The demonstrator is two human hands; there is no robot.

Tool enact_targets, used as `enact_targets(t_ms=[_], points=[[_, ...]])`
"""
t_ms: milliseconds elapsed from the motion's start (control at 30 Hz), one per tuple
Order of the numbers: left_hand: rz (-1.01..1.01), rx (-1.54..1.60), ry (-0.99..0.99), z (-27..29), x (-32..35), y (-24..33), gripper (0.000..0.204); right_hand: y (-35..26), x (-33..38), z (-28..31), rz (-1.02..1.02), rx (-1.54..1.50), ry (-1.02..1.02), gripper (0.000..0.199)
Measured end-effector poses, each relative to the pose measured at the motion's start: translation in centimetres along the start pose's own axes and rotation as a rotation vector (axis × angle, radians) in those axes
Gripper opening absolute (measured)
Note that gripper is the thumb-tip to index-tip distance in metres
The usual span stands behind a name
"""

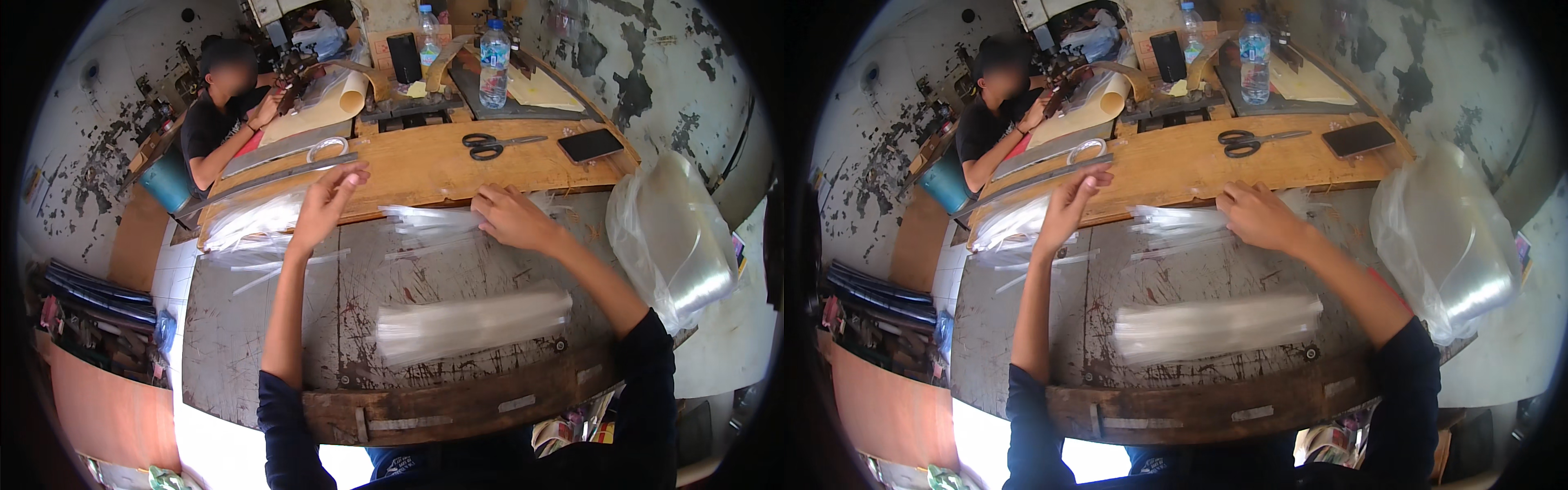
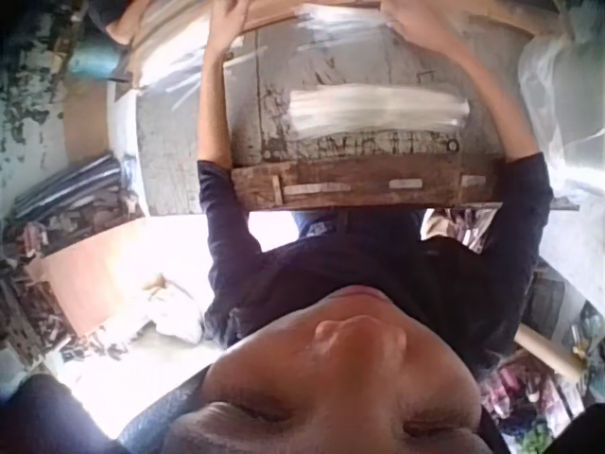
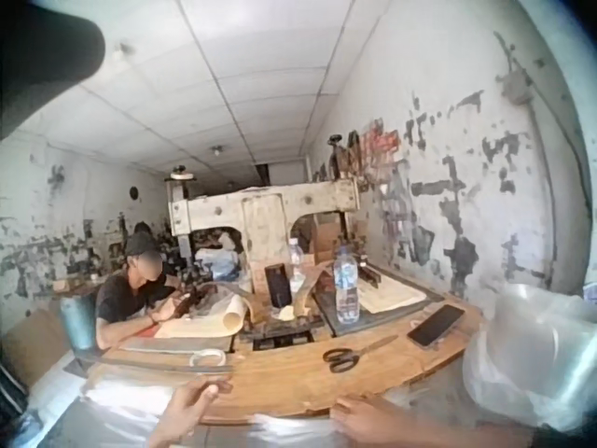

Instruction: The person aligns and organizes plastic strips on a workbench, gathers them into a bundle by hand, and secures the bundle with a rubber band.

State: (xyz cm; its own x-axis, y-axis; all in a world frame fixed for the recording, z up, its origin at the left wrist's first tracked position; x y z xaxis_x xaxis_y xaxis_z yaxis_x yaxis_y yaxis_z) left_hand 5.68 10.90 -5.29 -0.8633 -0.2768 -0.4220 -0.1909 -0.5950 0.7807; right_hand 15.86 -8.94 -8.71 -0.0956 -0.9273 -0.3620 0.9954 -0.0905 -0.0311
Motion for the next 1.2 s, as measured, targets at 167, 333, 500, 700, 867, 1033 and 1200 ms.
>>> enact_targets(t_ms=[167,333,500,700,867,1033,1200], points=[[0.018,0.099,0.080,1.1,-0.5,1.0,0.034,0.8,-0.7,0.8,-0.106,-0.223,-0.035,0.016],[-0.034,0.064,0.029,0.0,-0.5,2.6,0.033,1.8,-0.7,0.5,-0.135,-0.379,-0.053,0.015],[-0.042,0.054,0.007,-0.6,-0.2,3.2,0.031,0.9,-0.1,-1.0,-0.095,-0.274,-0.128,0.014],[-0.036,0.046,-0.006,-0.9,-0.2,3.5,0.030,0.5,-0.3,-1.2,-0.106,-0.091,-0.189,0.015],[0.051,0.067,-0.111,-1.2,-0.1,2.5,0.029,0.4,-1.2,0.8,-0.156,-0.058,-0.069,0.018],[0.194,0.134,-0.724,-8.2,3.1,4.7,0.035,1.0,-1.6,3.4,-0.142,-0.077,0.015,0.022],[0.298,0.339,-0.799,-13.5,3.7,5.2,0.050,0.6,-2.5,2.9,-0.185,-0.116,-0.174,0.026]])
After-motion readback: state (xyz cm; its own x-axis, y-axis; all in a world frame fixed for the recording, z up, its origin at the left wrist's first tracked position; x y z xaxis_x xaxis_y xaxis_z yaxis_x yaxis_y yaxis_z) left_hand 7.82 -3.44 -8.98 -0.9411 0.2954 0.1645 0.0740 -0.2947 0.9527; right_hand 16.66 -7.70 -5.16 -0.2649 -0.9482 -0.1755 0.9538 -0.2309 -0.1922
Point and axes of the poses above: each hand's wrist, its own x-axis away from the middle knuckle, its own z-axis out of the back of the hand, y = z × x, the point moved 9 cm from there along -x, towards the middle knuckle, and after that the axes turned 2 degrees about y, right-handed, at the moved point
